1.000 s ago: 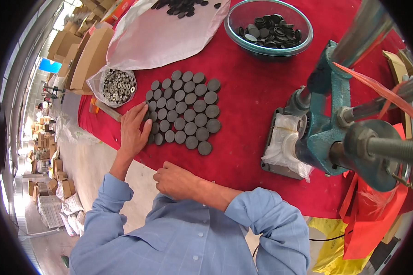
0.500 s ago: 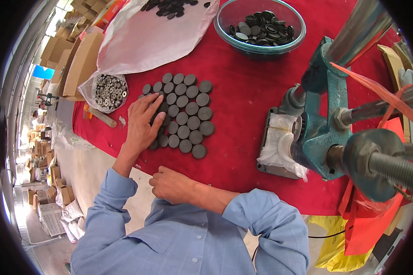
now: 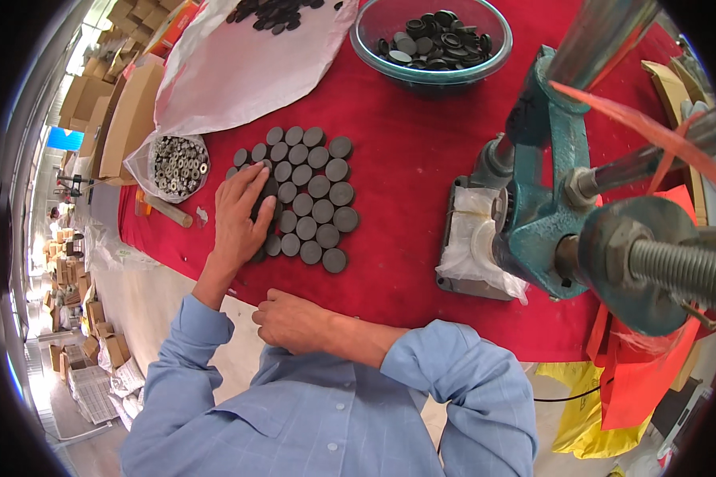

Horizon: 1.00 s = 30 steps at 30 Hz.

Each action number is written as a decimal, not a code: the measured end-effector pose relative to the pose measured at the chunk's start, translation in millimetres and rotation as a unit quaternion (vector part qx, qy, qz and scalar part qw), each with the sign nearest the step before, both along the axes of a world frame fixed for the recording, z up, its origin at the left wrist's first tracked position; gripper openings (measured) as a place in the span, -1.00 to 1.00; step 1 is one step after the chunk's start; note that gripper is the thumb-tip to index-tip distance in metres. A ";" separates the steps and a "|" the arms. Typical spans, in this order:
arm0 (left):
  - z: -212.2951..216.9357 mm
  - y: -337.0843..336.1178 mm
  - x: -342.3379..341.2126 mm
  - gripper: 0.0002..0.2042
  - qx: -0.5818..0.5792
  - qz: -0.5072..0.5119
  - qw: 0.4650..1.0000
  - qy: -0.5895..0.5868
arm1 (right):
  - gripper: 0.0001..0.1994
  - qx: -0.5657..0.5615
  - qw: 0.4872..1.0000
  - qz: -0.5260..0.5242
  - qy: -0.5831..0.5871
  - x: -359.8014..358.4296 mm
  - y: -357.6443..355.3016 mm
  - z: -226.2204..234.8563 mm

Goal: The person arranges small circular magnets and metal washers on a red table. They pick up the components from a bowl and a bag, place them on the table, and organize them into neat rows. The person uses their hands to manipulate the items, occasionally adjusting the alignment of the assembled units.

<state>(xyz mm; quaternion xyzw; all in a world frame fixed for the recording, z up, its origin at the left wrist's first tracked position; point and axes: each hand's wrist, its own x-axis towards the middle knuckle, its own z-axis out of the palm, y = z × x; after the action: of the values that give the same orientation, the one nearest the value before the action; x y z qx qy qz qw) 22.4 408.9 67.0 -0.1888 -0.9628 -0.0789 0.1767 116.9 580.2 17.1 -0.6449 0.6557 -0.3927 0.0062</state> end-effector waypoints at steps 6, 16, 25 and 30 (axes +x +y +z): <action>12.7 -14.8 17.4 -0.54 0.019 0.027 0.999 0.005 | -0.92 0.000 1.000 -0.005 -0.006 -2.5 2.8 1.7; 19.1 21.4 13.7 -0.51 0.017 -0.031 0.998 -0.053 | -0.94 0.007 1.000 -0.022 0.014 1.0 -0.8 -2.0; 10.6 33.4 11.8 -0.50 -0.013 -0.020 0.998 -0.057 | -0.93 0.022 1.000 -0.001 0.006 -0.2 2.7 1.7; 12.4 35.2 9.4 -0.50 -0.064 -0.024 0.997 -0.040 | -0.95 0.010 1.000 -0.009 0.004 -3.0 3.2 1.9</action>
<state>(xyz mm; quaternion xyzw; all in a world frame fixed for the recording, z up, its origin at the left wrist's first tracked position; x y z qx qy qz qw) 31.7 444.1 79.4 -0.2191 -0.9674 -0.0292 0.1239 113.9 583.4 18.9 -0.6403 0.6655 -0.3835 0.0062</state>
